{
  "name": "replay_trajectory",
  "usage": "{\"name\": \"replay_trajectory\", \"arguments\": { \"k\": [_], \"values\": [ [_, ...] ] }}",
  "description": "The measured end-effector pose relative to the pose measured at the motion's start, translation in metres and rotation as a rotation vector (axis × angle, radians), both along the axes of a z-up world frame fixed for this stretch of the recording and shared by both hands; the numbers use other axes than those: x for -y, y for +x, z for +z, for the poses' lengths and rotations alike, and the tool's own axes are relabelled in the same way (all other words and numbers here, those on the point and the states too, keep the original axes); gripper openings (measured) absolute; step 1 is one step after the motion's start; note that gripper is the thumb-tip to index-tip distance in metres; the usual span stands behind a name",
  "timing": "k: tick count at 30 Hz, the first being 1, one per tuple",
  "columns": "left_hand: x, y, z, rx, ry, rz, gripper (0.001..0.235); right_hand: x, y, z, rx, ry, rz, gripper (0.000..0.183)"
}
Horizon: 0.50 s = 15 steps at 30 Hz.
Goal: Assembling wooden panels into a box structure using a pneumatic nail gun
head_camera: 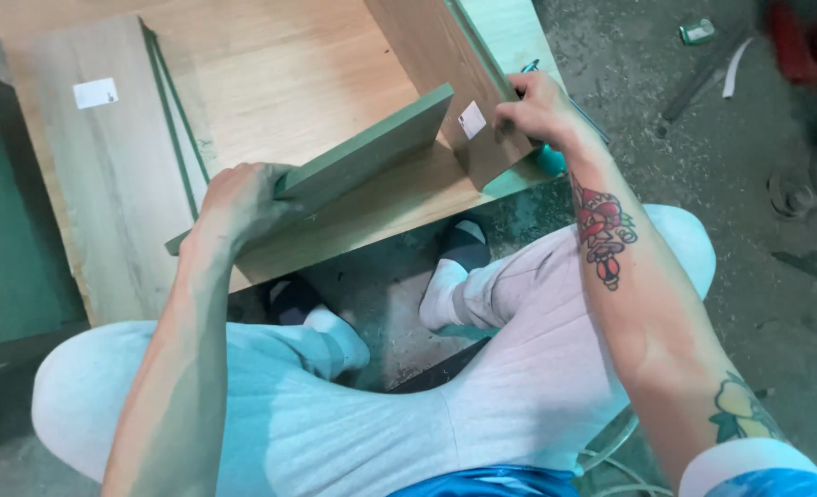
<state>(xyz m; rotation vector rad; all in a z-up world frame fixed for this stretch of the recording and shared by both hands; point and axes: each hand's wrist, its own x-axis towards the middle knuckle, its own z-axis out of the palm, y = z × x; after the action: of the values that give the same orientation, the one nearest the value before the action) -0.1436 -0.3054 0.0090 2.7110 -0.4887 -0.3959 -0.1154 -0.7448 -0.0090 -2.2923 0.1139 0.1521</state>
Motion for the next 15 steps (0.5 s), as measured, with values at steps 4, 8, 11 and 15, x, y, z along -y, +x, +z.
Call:
{"name": "replay_trajectory", "arguments": {
  "k": [4,8,11,15],
  "values": [
    [0.008,0.001,0.006,-0.027,0.054,-0.127,0.038,0.002,0.002,0.010,0.068,-0.100,0.008,0.024],
    [0.018,0.003,-0.013,0.026,0.068,-0.211,0.019,-0.009,0.000,0.001,0.250,-0.295,0.280,0.032],
    [0.036,-0.002,-0.014,0.162,0.027,-0.229,0.027,-0.010,-0.002,0.011,0.116,-0.269,0.255,0.014],
    [0.057,-0.007,-0.019,0.251,0.010,-0.240,0.028,0.003,0.001,0.001,0.046,-0.216,0.121,0.017]
  ]
}}
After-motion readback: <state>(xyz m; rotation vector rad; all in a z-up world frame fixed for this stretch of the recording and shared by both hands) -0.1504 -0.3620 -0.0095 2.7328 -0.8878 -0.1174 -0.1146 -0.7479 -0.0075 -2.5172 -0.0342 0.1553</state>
